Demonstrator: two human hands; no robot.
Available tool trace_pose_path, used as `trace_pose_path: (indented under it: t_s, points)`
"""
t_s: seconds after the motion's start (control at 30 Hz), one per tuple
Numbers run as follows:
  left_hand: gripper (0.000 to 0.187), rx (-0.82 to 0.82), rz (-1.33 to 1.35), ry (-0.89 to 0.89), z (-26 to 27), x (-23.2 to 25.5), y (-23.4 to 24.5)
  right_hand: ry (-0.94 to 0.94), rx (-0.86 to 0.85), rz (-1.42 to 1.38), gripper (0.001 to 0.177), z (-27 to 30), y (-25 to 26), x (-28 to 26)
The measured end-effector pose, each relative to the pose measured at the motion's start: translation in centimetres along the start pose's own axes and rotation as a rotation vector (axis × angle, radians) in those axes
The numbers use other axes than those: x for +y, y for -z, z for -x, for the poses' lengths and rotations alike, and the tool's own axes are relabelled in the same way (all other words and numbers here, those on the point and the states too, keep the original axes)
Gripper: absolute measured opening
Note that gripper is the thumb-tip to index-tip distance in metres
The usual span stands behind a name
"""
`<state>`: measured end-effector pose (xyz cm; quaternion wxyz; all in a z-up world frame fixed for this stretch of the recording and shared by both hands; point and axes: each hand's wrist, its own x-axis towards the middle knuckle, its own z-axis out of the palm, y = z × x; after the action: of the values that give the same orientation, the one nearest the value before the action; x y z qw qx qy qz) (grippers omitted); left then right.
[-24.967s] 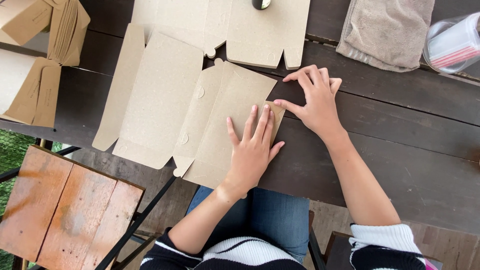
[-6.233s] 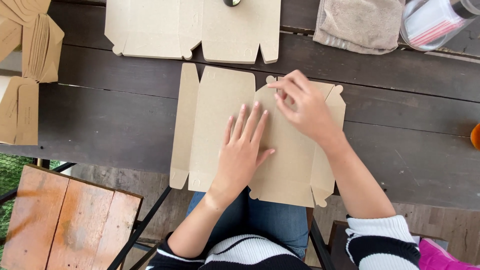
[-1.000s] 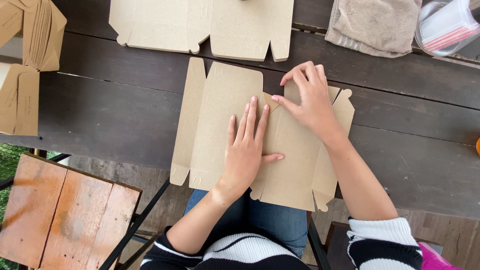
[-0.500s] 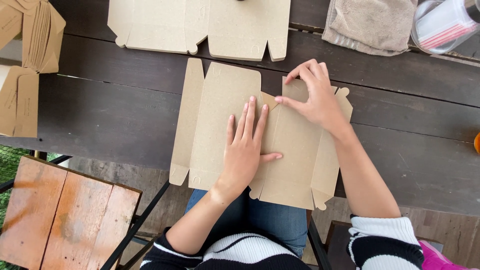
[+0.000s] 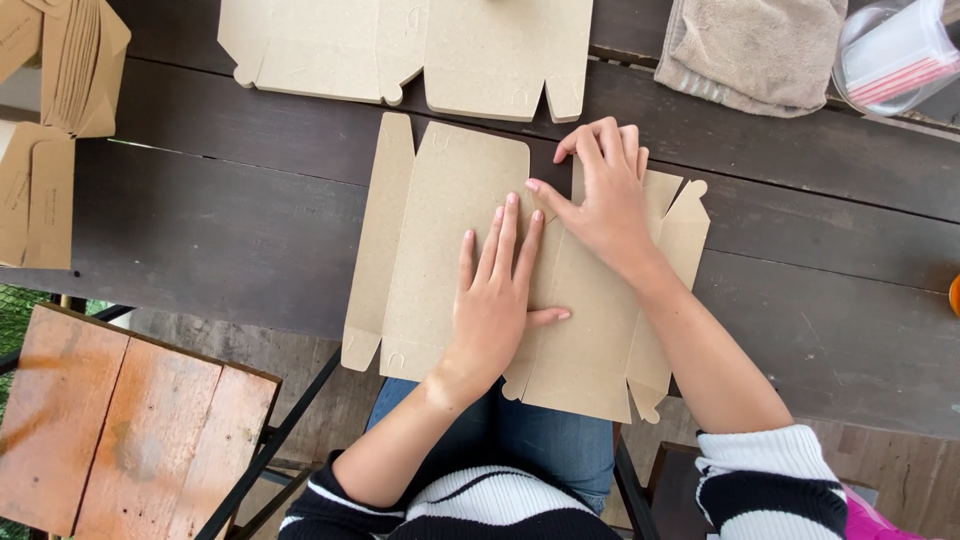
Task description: The person folds a flat cardboard box into a three-dimensional container by hand. They fold the side flaps, tuck the tabs into slots, and secure the box shape, then lift and rotate the finished box to show the completed assembly.
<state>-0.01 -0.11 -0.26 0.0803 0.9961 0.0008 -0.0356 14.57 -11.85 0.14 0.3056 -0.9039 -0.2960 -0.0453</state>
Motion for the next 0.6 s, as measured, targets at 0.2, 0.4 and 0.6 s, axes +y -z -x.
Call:
trace_pose_path:
  t_s: [0.2, 0.4, 0.6]
  points:
    - [0.127, 0.004, -0.016, 0.004, 0.0, 0.0, -0.1, -0.021, -0.043, -0.011, 0.039, 0.1, 1.0, -0.1]
    - [0.127, 0.007, -0.038, 0.004, 0.0, 0.0, 0.0, -0.048, -0.087, -0.010, 0.040, 0.4, 1.3, 0.7]
    - [0.127, 0.007, -0.040, 0.007, 0.0, 0.0, 0.0, -0.067, -0.135, -0.043, 0.039, 0.4, 2.2, 0.9]
